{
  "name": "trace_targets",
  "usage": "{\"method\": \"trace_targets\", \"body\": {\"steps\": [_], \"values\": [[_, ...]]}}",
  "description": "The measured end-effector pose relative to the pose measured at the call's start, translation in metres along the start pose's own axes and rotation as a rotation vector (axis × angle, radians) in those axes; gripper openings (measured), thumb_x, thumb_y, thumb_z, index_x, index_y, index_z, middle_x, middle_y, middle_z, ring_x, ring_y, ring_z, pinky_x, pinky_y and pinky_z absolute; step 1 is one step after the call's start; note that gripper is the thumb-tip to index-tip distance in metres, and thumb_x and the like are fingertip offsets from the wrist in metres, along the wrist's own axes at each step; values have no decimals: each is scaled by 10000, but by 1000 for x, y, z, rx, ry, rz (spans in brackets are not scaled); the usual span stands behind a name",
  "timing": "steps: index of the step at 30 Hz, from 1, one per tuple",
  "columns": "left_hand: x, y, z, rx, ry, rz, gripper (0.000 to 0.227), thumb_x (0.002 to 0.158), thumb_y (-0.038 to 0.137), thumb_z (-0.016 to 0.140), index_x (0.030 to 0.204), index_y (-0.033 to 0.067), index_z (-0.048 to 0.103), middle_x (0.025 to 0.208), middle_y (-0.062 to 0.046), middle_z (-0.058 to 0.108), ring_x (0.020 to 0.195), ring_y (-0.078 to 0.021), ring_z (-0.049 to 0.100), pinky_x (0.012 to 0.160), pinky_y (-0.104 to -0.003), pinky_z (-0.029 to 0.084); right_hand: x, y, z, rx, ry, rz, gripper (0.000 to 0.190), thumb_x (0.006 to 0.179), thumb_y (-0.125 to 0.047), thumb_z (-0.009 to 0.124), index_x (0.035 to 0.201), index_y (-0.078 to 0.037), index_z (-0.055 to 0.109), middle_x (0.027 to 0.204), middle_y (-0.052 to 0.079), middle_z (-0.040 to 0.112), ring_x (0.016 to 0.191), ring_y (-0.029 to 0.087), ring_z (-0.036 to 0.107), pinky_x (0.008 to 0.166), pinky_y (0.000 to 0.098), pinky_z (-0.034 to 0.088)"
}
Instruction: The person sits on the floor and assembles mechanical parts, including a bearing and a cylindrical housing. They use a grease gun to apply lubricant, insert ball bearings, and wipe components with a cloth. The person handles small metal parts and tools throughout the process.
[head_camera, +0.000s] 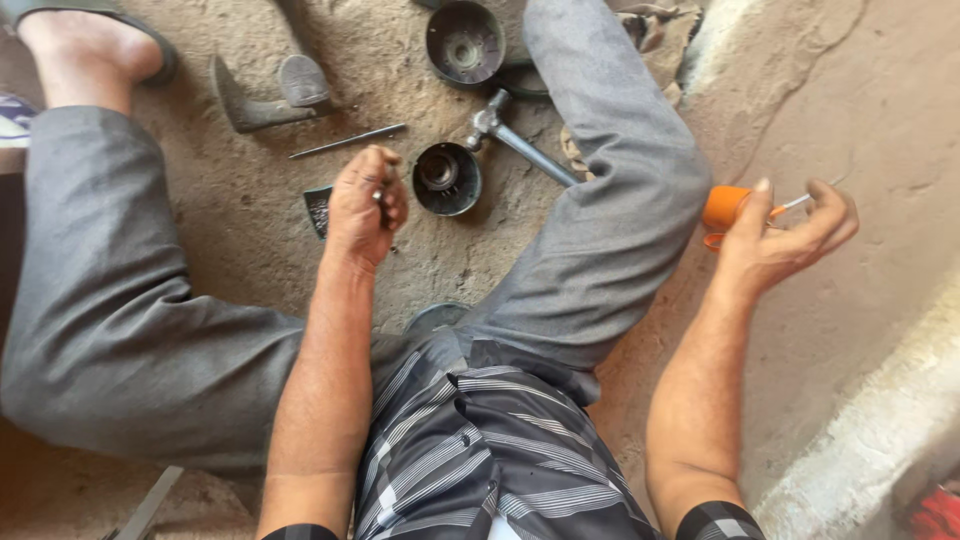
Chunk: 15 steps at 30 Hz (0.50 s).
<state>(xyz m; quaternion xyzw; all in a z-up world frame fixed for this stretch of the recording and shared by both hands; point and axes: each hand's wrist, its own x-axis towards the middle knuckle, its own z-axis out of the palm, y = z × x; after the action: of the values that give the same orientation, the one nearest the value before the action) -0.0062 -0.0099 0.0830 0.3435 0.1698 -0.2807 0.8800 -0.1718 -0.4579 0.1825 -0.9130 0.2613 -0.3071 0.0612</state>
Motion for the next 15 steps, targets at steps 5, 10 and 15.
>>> {"method": "trace_targets", "body": {"steps": [5,10,15], "values": [[7,10,-8,-47,63,61,256,1059,219,633,1288,106,630,929,-70,664,795,-166,631,628,-283,493,-49,118,5,-126,-4,406,872,815,-327,1024,1360,68,470,1297,269,490,1216,441,467,1007,579,397],[-3,10,1,-27,-53,74,376,1085,133,619,1453,75,567,1245,-141,712,958,-187,680,742,-302,554,-77,131,35,643,-108,1073,581,918,-161,841,1422,-57,570,1222,154,653,888,254,626,658,346,526],[-10,8,11,-87,22,43,329,1069,196,588,1350,25,580,1261,-165,707,1107,-273,727,879,-379,634,-58,108,49,411,88,1107,570,851,-53,828,1302,-102,485,1203,80,655,777,148,675,518,301,516]]}}
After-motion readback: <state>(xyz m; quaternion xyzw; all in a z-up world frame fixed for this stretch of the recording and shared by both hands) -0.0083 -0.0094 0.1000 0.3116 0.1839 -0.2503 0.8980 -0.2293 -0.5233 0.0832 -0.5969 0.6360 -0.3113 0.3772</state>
